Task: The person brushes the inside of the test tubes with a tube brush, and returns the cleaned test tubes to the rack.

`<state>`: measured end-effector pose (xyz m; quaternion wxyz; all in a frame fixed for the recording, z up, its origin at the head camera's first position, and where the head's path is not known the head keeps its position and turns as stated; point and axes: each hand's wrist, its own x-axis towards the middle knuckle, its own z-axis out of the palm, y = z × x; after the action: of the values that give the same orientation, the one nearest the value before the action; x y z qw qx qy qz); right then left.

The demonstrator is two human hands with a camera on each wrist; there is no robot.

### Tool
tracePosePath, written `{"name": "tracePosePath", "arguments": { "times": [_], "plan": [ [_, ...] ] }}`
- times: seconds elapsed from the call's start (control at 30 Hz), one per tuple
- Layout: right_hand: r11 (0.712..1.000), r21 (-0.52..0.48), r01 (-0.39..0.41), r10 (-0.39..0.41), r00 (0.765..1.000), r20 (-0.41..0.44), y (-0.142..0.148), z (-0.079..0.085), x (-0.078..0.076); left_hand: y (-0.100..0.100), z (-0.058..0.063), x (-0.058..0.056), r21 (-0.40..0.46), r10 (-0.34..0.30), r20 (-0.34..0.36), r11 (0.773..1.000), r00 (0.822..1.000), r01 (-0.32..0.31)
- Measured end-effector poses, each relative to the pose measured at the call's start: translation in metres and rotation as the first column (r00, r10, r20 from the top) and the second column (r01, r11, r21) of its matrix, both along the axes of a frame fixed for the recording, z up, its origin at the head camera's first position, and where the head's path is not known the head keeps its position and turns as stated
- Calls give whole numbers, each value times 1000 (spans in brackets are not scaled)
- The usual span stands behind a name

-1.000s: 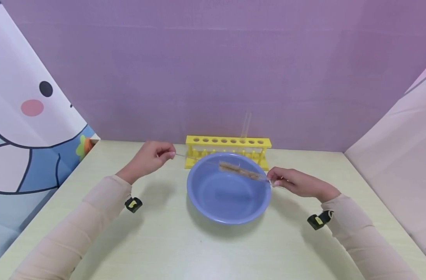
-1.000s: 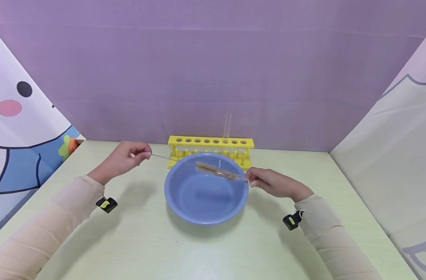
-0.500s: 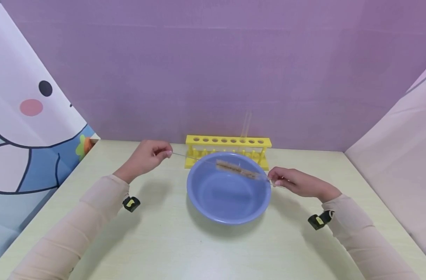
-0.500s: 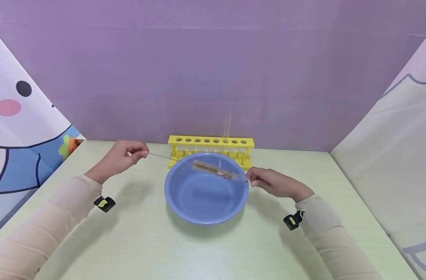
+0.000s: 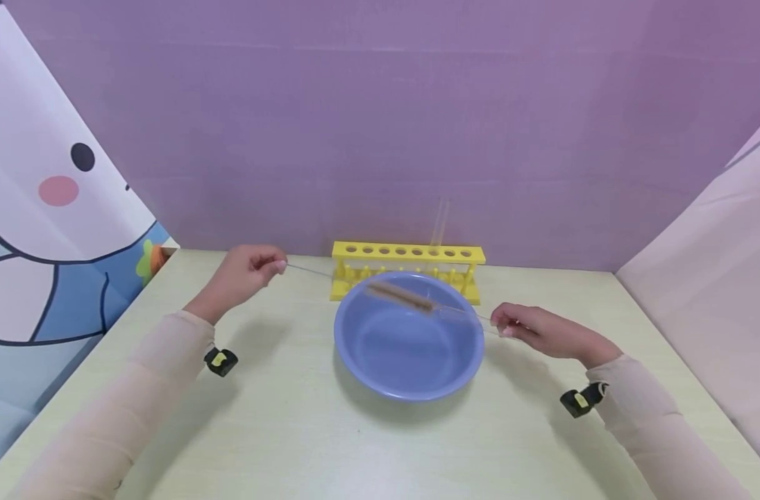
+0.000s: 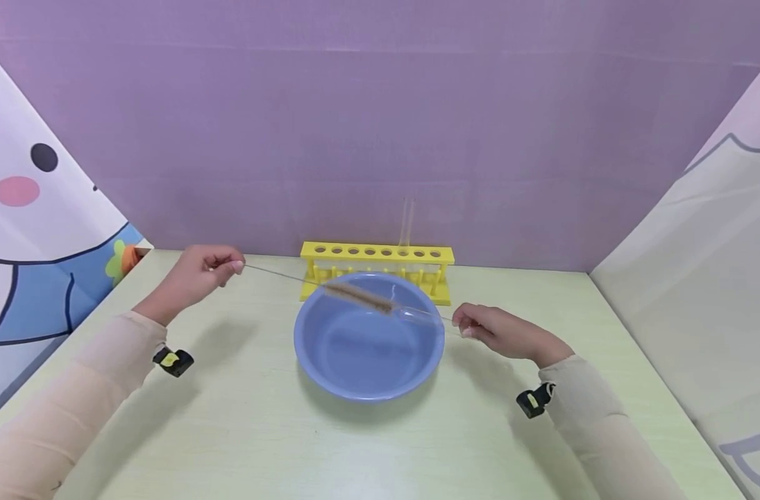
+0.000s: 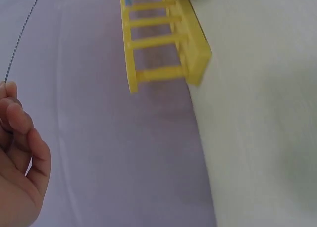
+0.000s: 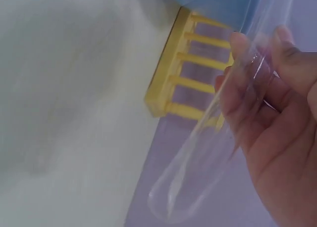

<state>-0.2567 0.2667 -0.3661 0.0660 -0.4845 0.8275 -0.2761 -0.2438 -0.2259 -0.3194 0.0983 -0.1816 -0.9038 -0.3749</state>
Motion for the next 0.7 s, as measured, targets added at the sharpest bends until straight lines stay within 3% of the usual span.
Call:
{"name": "tracePosePath", "arguments": {
  "times": [0.17,0.43,0.7],
  "plan": [
    [999,-13,30,-31,999,-34,13,-4,4,-13,-5,1,30,21,0,999,1000,-21],
    [999,-14,34,-34,999,-16,17,-7,5,-13,-3,3,36,99,-15,995,995,-98],
    [999,-11,48,-48,999,-12,15,-6,5,-14,-2,5,67,122,-67,991,990,-118]
  ]
}}
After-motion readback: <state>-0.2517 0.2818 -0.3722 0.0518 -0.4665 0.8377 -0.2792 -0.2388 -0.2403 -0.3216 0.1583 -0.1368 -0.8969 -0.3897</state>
